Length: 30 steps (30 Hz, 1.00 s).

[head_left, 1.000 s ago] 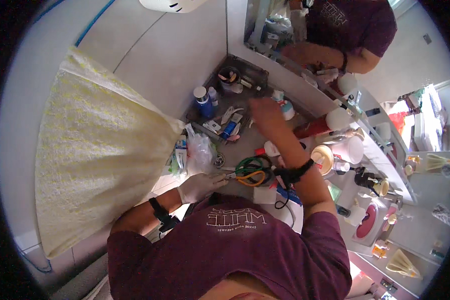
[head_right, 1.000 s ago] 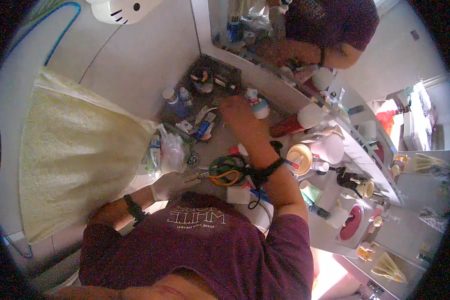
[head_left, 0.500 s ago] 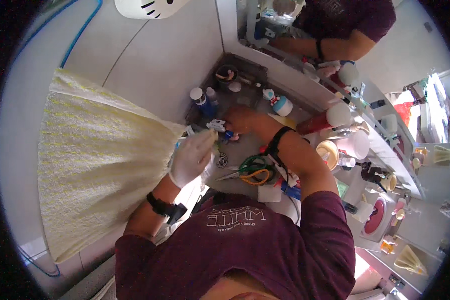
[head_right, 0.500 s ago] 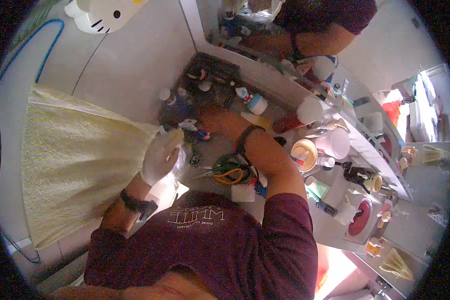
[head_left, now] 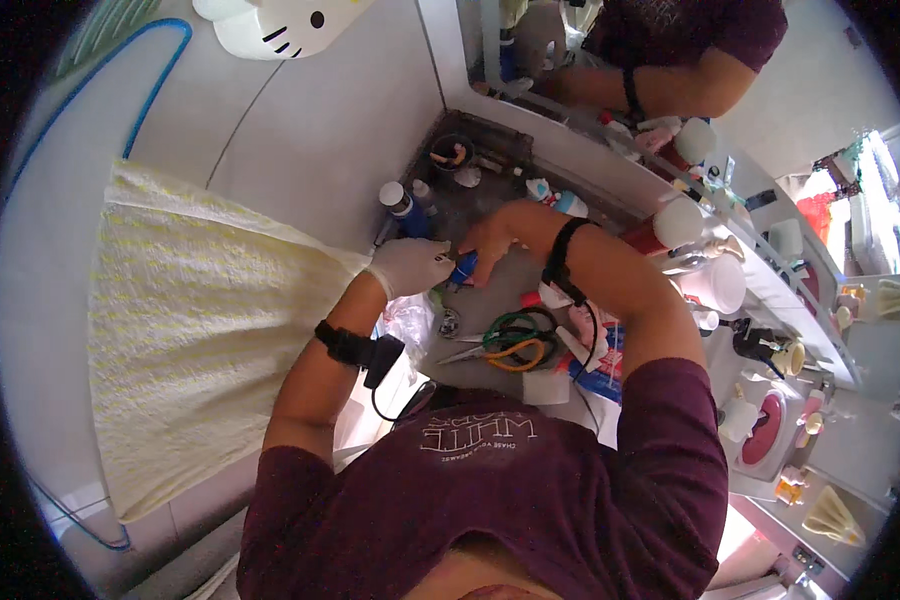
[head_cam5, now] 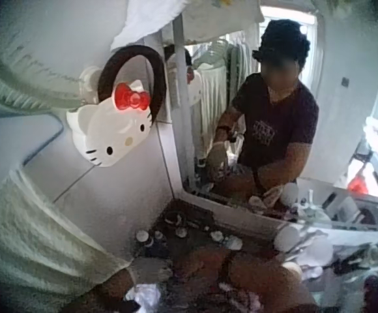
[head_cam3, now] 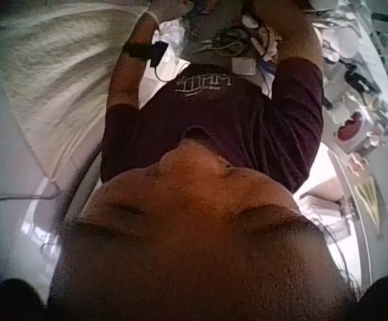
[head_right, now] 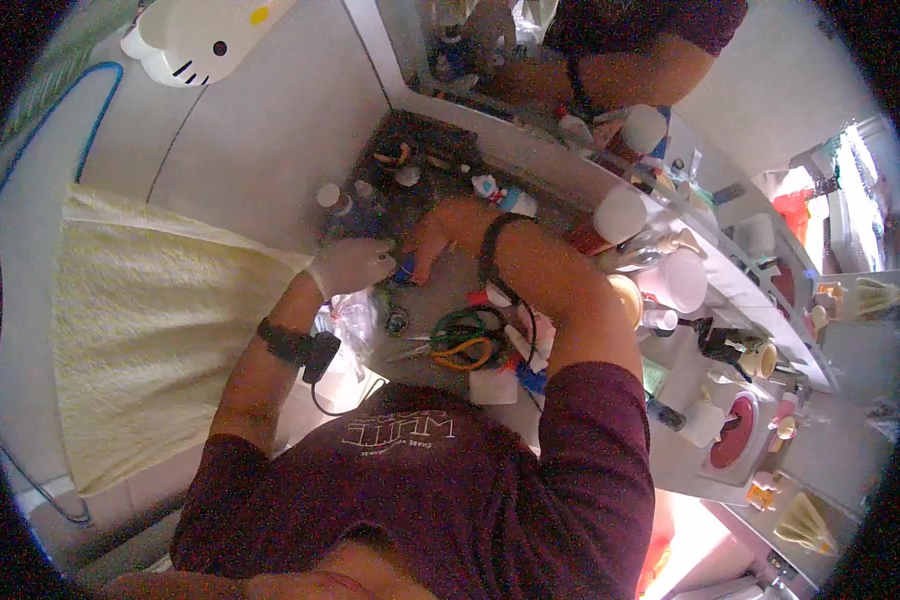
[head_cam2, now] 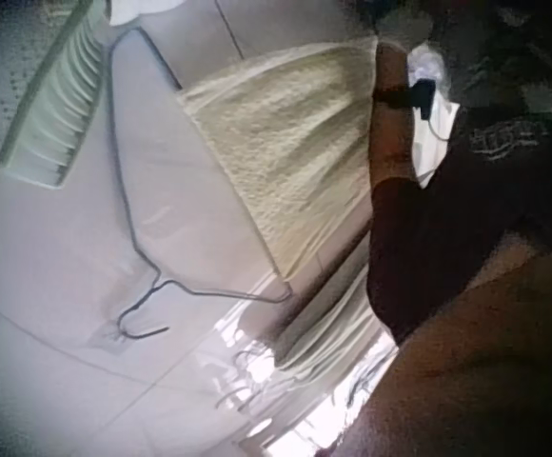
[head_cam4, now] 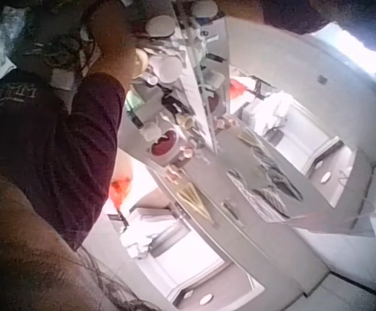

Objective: Organizing and cleaning a bathroom counter by moving toiletries and wiping the surface.

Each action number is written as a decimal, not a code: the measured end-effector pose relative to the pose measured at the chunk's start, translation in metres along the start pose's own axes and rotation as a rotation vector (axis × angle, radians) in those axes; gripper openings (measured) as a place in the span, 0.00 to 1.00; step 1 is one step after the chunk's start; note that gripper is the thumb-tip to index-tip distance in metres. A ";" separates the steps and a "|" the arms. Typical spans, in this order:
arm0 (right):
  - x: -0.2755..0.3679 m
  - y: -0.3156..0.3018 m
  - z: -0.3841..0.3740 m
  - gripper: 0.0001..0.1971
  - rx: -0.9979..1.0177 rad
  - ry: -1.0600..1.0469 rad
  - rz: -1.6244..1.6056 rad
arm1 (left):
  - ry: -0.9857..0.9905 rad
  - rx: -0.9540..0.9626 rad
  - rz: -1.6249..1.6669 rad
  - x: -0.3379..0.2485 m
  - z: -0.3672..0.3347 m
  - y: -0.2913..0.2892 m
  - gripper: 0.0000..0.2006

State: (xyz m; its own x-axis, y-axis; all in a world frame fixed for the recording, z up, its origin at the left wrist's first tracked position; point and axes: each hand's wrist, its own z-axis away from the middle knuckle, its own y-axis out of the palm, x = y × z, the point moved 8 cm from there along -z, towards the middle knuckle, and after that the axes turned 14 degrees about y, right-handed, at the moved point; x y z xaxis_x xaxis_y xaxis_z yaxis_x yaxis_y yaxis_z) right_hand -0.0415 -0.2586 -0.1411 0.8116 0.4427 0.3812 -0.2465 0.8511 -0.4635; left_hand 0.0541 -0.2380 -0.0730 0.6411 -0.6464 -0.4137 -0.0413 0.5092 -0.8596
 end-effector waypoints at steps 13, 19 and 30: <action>0.009 -0.009 -0.006 0.25 -0.189 -0.260 -0.030 | -0.162 0.170 0.259 0.004 -0.003 -0.007 0.23; 0.014 -0.024 0.035 0.18 -0.374 -0.341 -0.083 | 0.055 -0.107 0.419 -0.010 0.007 -0.027 0.19; -0.007 0.034 0.164 0.15 -0.747 -0.084 -0.199 | 0.471 -0.587 0.200 -0.123 0.024 -0.046 0.17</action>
State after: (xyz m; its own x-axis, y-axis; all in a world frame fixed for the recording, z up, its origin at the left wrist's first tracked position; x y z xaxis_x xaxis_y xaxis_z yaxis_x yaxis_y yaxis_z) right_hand -0.1420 -0.1869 -0.0284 0.7531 0.3470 0.5589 0.3458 0.5140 -0.7850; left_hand -0.0042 -0.1681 0.0249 0.1908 -0.8142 -0.5483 -0.6049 0.3424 -0.7189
